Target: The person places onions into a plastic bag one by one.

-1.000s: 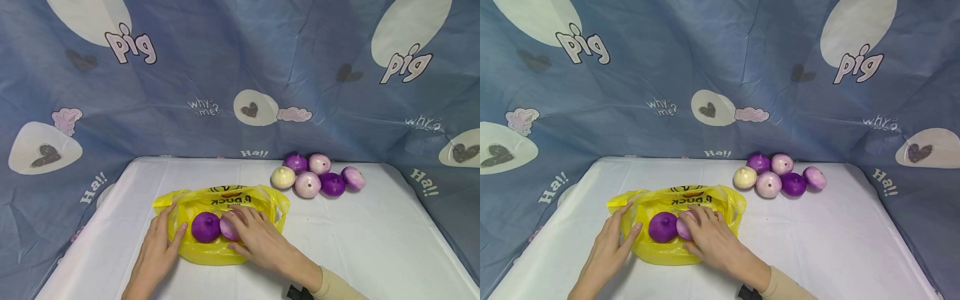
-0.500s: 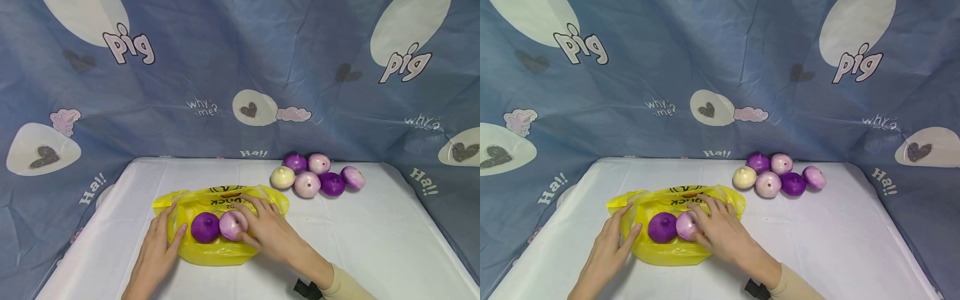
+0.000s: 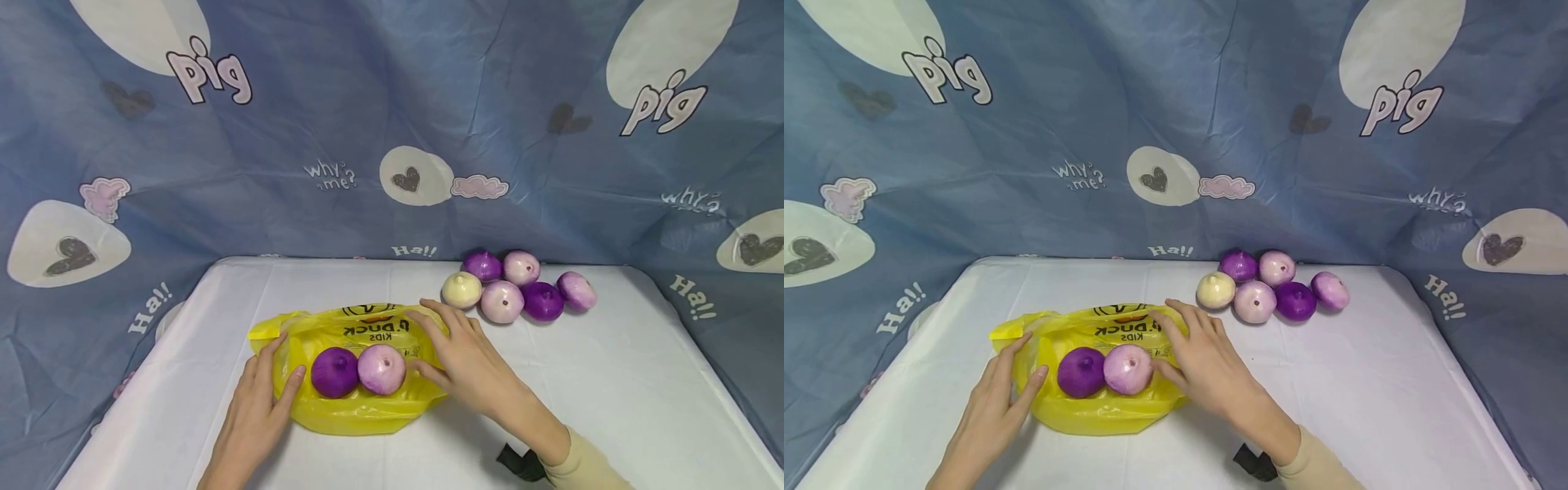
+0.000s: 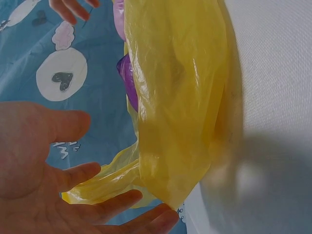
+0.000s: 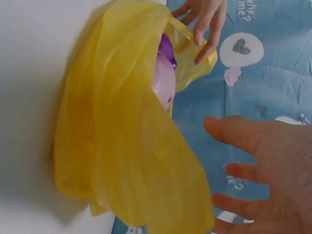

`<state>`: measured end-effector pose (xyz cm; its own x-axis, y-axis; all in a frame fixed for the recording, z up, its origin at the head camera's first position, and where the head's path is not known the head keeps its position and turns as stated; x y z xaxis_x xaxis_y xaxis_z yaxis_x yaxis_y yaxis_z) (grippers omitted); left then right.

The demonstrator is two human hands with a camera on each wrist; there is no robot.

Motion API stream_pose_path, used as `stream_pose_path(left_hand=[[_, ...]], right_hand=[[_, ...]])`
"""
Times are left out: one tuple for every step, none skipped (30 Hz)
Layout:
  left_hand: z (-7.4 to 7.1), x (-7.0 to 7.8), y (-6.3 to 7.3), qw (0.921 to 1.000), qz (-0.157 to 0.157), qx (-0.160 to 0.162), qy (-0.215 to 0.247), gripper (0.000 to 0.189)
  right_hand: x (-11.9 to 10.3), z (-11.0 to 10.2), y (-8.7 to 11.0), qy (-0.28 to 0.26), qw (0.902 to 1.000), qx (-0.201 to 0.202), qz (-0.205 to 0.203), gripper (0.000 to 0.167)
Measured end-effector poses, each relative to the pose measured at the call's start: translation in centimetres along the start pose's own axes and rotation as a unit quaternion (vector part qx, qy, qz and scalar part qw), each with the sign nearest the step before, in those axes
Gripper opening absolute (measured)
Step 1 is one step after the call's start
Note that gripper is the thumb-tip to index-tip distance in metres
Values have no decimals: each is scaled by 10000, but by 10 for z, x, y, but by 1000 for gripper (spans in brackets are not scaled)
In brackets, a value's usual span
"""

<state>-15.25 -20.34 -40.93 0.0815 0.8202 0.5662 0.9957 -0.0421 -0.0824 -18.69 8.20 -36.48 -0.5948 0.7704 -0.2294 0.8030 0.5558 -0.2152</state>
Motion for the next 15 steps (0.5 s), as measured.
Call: stream_pose_path(left_hand=[[0,0,0,10000,2,-4,1,64],[0,0,0,10000,17,7,3,64],[0,0,-1,10000,23,12,3,63],[0,1,-1,10000,35,31,2,63],[0,1,-1,10000,43,47,1,63],[0,1,-1,10000,52,64,6,63],[0,1,-1,10000,54,70,7,63],[0,1,-1,10000,48,69,3,63],[0,1,-1,10000,31,55,2,63],[0,1,-1,10000,22,44,3,63],[1,0,-2,10000,10,28,3,63],[1,0,-2,10000,5,19,4,63],[1,0,-2,10000,8,21,5,63],[1,0,-2,10000,14,23,4,64],[1,0,-1,10000,25,27,7,64]], right_hand=[[2,-2,0,-11,10000,26,17,71],[3,-4,1,-4,10000,68,27,72],[5,-5,1,6,9999,99,49,73],[7,-7,1,21,9999,128,67,73],[9,-8,2,33,9998,169,71,74],[11,-10,2,41,9998,203,83,75],[13,-11,2,37,9997,234,92,75],[15,-13,3,35,9996,260,96,76],[17,-14,3,17,9996,275,110,76],[19,-16,4,11,9995,305,123,76],[21,-18,4,0,9993,344,136,76],[23,-20,5,-13,9992,368,156,76],[25,-22,5,-25,9991,402,163,75],[27,-24,6,-22,9989,437,170,75],[28,-26,6,-16,9987,473,178,75]])
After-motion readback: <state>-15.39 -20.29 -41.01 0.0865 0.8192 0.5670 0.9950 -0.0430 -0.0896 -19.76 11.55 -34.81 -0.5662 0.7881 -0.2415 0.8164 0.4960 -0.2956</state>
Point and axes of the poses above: each hand's wrist, its own y-axis away from the middle knuckle, its own z-axis out of the palm, x = y × z, the point moved 9 cm from there along -y, towards the middle knuckle, and after that the axes turned 7 degrees about -x, right-handed, at the moved point
